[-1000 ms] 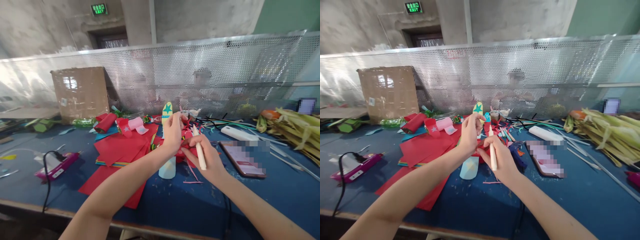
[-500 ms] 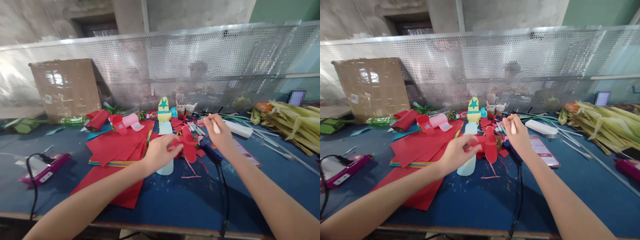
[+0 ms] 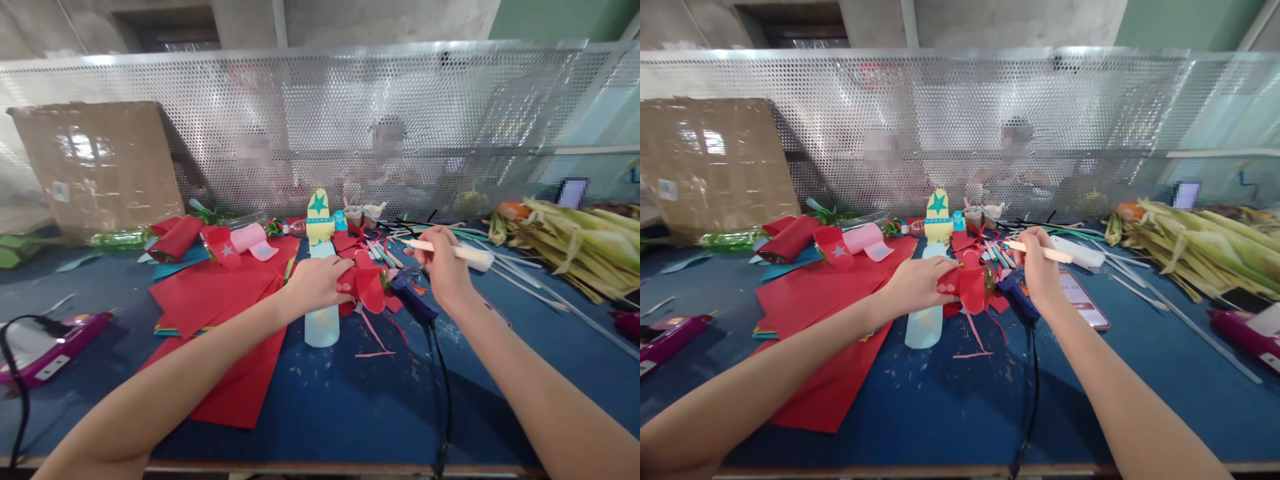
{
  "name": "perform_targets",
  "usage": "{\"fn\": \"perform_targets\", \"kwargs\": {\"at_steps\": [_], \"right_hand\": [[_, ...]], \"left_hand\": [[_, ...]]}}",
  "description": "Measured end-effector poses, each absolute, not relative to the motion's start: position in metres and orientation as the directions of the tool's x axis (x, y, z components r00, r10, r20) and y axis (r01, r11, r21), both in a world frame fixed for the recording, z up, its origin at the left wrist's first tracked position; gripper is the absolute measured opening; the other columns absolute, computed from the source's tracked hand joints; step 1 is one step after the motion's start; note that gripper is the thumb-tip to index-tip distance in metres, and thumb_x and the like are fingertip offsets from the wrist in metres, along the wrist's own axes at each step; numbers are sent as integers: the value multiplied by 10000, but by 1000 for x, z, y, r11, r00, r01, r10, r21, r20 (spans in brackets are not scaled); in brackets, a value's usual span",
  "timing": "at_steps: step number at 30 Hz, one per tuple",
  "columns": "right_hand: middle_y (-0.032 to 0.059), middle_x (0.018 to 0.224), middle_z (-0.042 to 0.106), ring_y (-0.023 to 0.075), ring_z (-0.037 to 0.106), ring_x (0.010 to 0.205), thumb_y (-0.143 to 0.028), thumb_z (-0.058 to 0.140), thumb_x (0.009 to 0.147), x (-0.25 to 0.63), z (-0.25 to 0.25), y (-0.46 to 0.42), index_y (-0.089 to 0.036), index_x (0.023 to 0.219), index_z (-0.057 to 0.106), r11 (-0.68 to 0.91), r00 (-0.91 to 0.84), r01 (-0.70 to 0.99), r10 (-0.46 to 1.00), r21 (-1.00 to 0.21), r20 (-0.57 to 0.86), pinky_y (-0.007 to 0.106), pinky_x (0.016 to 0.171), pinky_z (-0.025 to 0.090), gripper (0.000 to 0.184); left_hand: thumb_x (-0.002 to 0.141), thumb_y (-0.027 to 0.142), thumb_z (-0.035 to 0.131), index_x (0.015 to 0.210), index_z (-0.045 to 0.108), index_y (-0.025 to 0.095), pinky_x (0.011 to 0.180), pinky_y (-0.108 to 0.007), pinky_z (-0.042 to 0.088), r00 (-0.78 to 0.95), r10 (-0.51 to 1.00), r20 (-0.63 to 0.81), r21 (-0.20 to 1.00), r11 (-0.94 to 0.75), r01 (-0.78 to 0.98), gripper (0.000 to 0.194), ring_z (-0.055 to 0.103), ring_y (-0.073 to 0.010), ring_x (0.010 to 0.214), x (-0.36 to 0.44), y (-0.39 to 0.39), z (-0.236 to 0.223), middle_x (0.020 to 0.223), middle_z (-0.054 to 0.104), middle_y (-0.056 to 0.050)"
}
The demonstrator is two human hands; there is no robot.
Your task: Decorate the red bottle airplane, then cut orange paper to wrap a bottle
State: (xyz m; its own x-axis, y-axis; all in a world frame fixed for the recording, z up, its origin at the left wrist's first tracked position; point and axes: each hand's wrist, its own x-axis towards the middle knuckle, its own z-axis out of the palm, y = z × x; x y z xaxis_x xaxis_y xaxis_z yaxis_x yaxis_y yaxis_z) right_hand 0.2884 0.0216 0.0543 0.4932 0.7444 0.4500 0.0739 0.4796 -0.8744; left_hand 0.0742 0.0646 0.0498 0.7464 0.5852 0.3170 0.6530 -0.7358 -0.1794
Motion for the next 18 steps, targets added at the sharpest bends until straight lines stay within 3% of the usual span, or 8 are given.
{"fn": "perform_targets", "kwargs": {"at_steps": [3,8,14,18], "right_hand": [[-92,390,320,96,316,388,-199,446,761,287,51,21,-233,570,410,490,440,18,779,-871,447,268,559,473,197],[-69,378,291,94,266,361,-255,404,812,282,46,13,-225,492,362,485,334,160,793,-860,509,240,395,259,325],[-62,420,406,117,395,435,-256,393,802,262,47,4,-228,614,434,367,95,231,913,-901,396,249,469,326,194],[-51,466,439,132,441,501,-285,370,826,259,46,6,-229,652,432,318,65,298,934,-900,351,260,510,349,193]], "left_hand": [[765,560,594,1154,532,241,623,-266,474,754,572,324,-172,-748,641,507,634,-203,910,73,74,52,1166,585,-30],[732,552,646,1178,509,241,646,-274,490,731,552,401,-146,-749,646,561,636,-194,897,71,82,48,1195,558,-43],[824,458,588,1043,553,178,602,-248,503,762,368,533,-159,-841,518,357,654,-173,818,63,80,32,1014,642,-46],[902,403,469,1101,561,205,589,-265,521,780,184,599,-270,-870,413,296,661,-164,790,59,77,26,1149,611,-79]]}}
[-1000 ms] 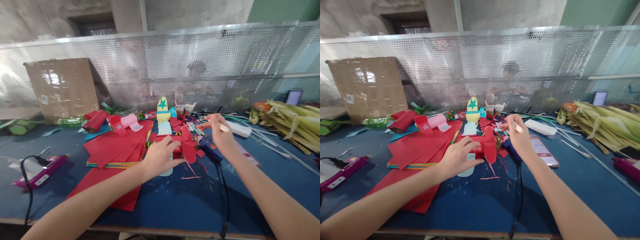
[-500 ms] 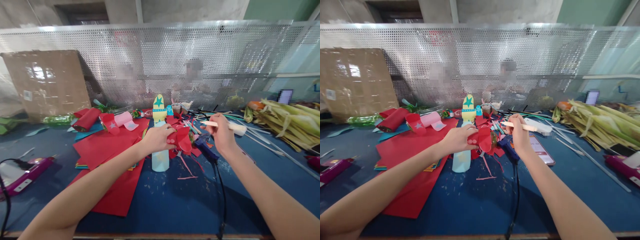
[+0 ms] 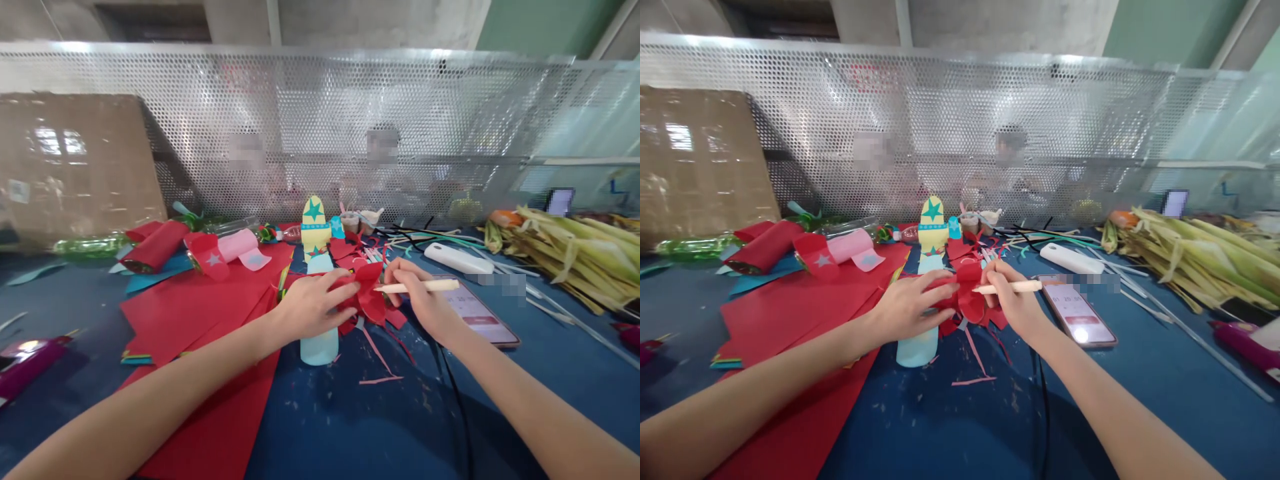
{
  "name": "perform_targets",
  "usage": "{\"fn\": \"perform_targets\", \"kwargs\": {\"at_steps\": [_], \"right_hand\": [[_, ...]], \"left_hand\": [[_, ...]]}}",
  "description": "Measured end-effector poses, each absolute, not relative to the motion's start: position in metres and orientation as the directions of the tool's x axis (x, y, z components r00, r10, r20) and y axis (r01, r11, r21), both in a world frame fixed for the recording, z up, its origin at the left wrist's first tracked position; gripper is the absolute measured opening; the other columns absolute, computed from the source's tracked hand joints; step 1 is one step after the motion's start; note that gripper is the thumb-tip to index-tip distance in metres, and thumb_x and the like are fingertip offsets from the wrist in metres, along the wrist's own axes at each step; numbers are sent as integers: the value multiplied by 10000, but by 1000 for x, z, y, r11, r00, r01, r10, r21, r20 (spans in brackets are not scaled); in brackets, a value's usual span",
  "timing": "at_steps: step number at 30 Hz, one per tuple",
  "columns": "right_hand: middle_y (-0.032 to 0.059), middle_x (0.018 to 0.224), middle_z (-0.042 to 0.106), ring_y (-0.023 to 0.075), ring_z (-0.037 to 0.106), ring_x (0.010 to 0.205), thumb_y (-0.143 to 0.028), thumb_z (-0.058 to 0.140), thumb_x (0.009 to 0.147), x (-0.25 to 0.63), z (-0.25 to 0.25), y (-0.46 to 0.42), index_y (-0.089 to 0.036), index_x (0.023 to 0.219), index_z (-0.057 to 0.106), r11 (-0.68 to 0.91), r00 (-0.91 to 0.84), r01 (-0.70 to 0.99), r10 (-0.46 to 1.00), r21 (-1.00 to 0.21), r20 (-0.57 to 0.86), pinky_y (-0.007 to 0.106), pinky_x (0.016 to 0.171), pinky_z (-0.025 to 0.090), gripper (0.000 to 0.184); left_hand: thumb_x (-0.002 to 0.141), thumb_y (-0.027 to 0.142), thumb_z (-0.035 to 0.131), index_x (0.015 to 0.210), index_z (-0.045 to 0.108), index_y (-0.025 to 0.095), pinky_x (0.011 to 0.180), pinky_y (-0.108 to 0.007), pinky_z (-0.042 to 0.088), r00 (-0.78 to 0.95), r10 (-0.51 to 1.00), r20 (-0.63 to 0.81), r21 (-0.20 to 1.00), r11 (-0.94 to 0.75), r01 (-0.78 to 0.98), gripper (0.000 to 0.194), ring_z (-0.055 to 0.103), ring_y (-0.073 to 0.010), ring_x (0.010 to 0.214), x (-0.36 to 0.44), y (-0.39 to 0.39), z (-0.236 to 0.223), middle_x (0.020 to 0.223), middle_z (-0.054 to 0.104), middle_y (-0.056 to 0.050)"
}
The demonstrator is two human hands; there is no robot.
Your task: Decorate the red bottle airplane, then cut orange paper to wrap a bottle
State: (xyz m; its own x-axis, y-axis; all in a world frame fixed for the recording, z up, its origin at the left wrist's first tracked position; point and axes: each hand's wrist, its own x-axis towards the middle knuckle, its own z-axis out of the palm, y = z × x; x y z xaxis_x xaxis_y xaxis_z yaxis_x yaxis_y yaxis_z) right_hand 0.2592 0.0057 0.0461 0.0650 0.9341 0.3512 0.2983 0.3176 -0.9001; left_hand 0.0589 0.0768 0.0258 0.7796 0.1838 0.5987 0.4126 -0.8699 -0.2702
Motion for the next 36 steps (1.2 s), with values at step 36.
{"fn": "perform_targets", "kwargs": {"at_steps": [36], "right_hand": [[-80,501,428,90,383,426,-290,549,813,259,28,9,-232,669,384,310,98,720,840,-621,533,229,448,285,226]], "left_hand": [[935,318,427,1039,624,202,576,-245,516,806,99,583,-398,-831,389,251,669,-156,785,64,83,19,1083,663,-65]]}}
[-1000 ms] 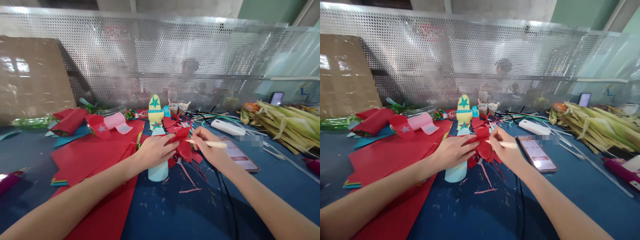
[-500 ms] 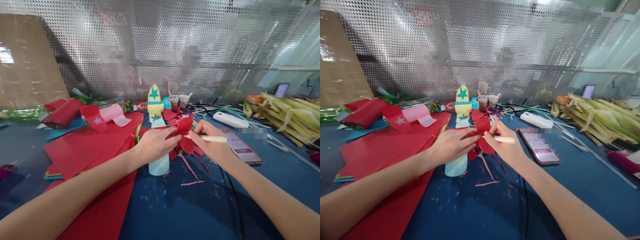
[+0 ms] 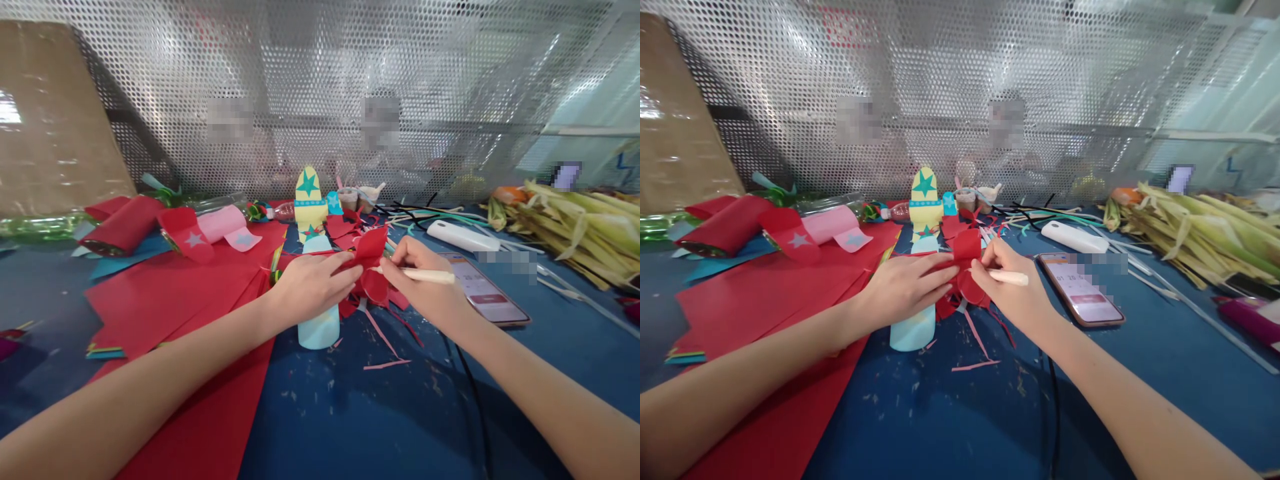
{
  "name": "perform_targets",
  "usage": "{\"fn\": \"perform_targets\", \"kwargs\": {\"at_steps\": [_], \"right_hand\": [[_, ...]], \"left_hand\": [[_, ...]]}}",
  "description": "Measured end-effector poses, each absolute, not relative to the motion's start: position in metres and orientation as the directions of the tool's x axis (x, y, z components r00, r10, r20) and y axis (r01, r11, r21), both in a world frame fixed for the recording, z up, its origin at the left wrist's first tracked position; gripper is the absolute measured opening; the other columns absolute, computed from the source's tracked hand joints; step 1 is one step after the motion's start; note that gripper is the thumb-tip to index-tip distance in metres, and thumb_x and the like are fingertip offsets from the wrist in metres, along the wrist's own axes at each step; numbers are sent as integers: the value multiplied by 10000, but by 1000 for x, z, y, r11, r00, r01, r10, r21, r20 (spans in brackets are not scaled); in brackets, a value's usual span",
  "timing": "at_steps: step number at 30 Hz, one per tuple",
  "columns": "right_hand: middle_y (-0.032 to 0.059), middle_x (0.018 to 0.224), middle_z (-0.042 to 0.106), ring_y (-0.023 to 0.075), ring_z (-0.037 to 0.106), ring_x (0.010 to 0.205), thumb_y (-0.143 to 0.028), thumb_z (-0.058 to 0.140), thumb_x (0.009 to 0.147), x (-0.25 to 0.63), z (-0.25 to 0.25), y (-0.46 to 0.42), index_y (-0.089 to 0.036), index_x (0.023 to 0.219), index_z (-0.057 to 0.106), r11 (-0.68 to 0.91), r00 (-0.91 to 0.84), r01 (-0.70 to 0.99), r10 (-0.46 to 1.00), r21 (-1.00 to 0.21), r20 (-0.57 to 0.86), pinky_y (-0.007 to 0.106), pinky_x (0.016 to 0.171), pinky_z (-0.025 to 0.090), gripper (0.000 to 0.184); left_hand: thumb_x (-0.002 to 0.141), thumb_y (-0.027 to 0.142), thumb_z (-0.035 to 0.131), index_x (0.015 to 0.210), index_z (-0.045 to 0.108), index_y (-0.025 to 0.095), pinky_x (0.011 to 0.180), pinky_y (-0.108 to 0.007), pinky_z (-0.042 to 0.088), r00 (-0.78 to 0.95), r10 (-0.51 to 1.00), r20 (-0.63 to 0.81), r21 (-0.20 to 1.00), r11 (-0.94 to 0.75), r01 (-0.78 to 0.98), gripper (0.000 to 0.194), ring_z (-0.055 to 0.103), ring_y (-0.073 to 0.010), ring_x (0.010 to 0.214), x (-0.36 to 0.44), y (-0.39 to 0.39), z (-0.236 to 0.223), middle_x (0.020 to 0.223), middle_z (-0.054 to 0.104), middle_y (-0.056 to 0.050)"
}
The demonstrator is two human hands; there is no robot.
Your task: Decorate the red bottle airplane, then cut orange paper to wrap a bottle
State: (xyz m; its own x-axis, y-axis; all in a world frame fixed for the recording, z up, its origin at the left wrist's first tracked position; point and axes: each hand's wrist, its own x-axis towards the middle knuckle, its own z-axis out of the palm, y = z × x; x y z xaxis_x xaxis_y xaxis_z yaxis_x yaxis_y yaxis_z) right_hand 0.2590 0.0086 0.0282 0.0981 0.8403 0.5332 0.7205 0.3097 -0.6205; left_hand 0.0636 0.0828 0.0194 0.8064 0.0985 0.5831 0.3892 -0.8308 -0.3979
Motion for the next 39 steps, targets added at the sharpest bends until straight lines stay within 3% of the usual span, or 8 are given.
{"fn": "perform_targets", "kwargs": {"at_steps": [14,25,39], "right_hand": [[-82,475,408,89,377,417,-227,547,772,262,34,9,-230,624,358,258,166,754,816,-605,554,225,439,277,241],[-93,474,372,84,315,405,-216,547,739,251,28,5,-235,631,340,283,92,758,846,-588,525,220,426,272,234],[-76,500,410,92,367,425,-281,532,823,255,33,7,-236,656,361,304,113,747,818,-591,564,228,434,272,243]], "left_hand": [[939,307,416,1044,624,215,577,-249,515,792,99,602,-394,-826,403,251,667,-153,775,64,83,19,1098,658,-56],[940,319,410,1055,621,210,598,-240,526,802,111,586,-394,-826,403,265,663,-144,772,63,82,21,1085,658,-66],[946,310,400,1033,609,196,574,-259,515,807,96,583,-394,-835,384,253,672,-163,794,64,82,21,1085,665,-62]]}}
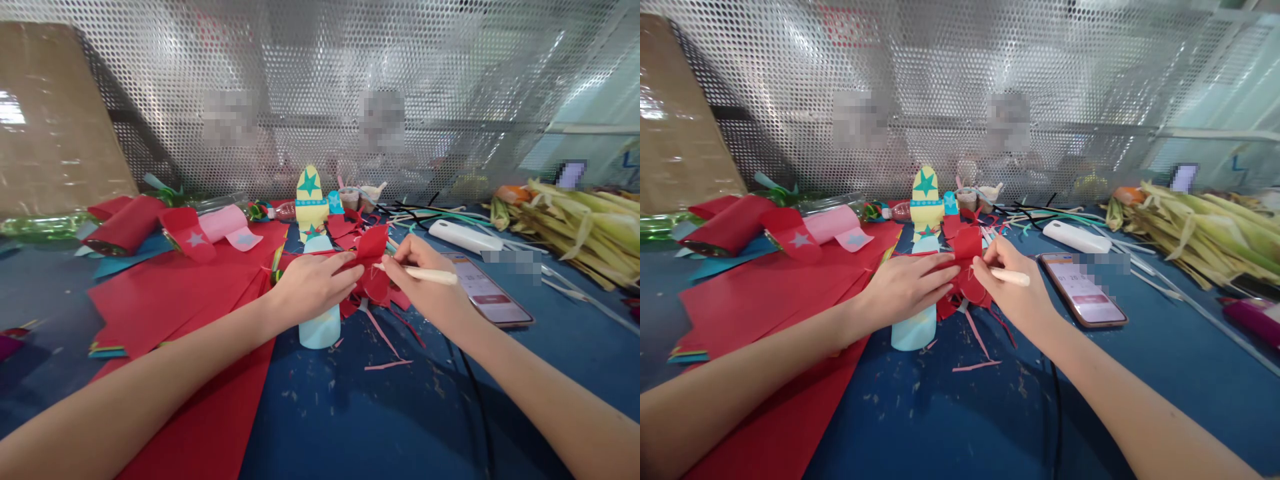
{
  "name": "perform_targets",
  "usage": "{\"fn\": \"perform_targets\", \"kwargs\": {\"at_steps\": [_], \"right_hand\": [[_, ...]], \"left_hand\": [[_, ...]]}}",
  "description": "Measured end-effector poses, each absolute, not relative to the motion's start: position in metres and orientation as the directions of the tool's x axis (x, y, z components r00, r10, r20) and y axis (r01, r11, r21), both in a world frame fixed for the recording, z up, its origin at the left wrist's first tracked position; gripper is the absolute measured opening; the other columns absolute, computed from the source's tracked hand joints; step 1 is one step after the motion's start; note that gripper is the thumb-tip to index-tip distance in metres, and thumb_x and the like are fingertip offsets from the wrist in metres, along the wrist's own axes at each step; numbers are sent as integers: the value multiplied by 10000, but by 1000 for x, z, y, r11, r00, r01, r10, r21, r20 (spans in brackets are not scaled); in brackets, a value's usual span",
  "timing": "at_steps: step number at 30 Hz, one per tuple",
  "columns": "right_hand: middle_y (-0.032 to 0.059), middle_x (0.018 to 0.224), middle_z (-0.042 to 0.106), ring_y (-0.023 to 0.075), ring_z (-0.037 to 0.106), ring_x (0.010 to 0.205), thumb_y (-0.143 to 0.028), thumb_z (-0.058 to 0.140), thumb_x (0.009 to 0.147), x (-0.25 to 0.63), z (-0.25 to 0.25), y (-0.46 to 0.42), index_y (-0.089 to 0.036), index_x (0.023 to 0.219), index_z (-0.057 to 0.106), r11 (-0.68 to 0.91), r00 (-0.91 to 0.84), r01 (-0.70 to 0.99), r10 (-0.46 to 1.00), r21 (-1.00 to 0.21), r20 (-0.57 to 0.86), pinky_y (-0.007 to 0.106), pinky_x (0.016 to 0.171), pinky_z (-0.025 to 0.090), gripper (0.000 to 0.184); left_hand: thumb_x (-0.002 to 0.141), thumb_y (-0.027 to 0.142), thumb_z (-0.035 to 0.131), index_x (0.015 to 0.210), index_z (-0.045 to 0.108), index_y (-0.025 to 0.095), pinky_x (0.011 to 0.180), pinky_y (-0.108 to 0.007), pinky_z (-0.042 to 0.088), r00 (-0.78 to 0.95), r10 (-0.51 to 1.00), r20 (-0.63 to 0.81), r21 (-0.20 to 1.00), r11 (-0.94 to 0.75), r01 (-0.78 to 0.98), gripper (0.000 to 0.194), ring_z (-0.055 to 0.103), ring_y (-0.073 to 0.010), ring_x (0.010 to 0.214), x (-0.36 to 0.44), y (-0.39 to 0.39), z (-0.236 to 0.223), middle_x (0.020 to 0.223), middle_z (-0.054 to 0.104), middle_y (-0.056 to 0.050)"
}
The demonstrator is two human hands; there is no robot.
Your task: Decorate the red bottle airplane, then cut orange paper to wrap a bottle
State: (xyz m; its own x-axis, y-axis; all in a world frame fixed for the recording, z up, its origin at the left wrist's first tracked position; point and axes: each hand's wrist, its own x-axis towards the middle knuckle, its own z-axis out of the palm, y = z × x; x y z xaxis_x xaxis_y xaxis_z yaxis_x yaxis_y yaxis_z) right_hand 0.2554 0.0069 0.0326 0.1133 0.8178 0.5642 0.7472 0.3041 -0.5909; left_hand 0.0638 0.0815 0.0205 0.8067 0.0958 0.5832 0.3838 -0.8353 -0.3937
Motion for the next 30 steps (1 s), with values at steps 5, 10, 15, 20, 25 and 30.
{"fn": "perform_targets", "kwargs": {"at_steps": [5,10,15,20,25,30], "right_hand": [[-73,514,426,95,388,439,-320,531,833,257,32,8,-235,676,374,306,119,745,814,-593,569,229,453,293,238],[-82,484,414,87,360,414,-277,539,800,258,33,8,-232,650,363,286,127,756,818,-589,561,222,441,282,236],[-85,471,405,86,375,430,-233,536,747,260,36,8,-228,610,345,229,165,763,834,-604,526,216,450,291,235],[-87,463,369,86,332,439,-189,532,695,261,37,7,-225,583,336,187,185,783,841,-594,509,220,435,257,229],[-87,462,358,86,325,441,-191,529,694,262,37,7,-223,581,333,176,175,805,842,-566,511,223,435,249,229],[-87,465,371,82,337,432,-192,529,712,258,37,6,-225,589,330,212,157,782,843,-586,514,216,434,268,236]], "left_hand": [[941,308,409,1013,621,197,574,-252,520,806,89,586,-407,-828,387,250,671,-162,787,64,81,21,1089,668,-59],[942,297,402,1000,631,196,558,-244,517,799,69,597,-410,-830,378,257,670,-150,754,64,82,21,1069,672,-61],[941,298,404,1012,638,203,564,-246,520,785,60,616,-405,-831,381,263,668,-149,750,64,83,20,1068,673,-55],[939,305,412,1026,635,205,560,-250,518,787,59,614,-406,-832,379,259,669,-152,760,64,84,18,1073,669,-55],[934,299,426,1043,628,207,559,-257,522,788,61,613,-403,-834,378,248,673,-156,766,64,84,17,1073,670,-53],[934,284,421,1014,631,194,525,-264,519,779,37,626,-413,-832,371,242,674,-162,729,64,82,20,1044,681,-51]]}}
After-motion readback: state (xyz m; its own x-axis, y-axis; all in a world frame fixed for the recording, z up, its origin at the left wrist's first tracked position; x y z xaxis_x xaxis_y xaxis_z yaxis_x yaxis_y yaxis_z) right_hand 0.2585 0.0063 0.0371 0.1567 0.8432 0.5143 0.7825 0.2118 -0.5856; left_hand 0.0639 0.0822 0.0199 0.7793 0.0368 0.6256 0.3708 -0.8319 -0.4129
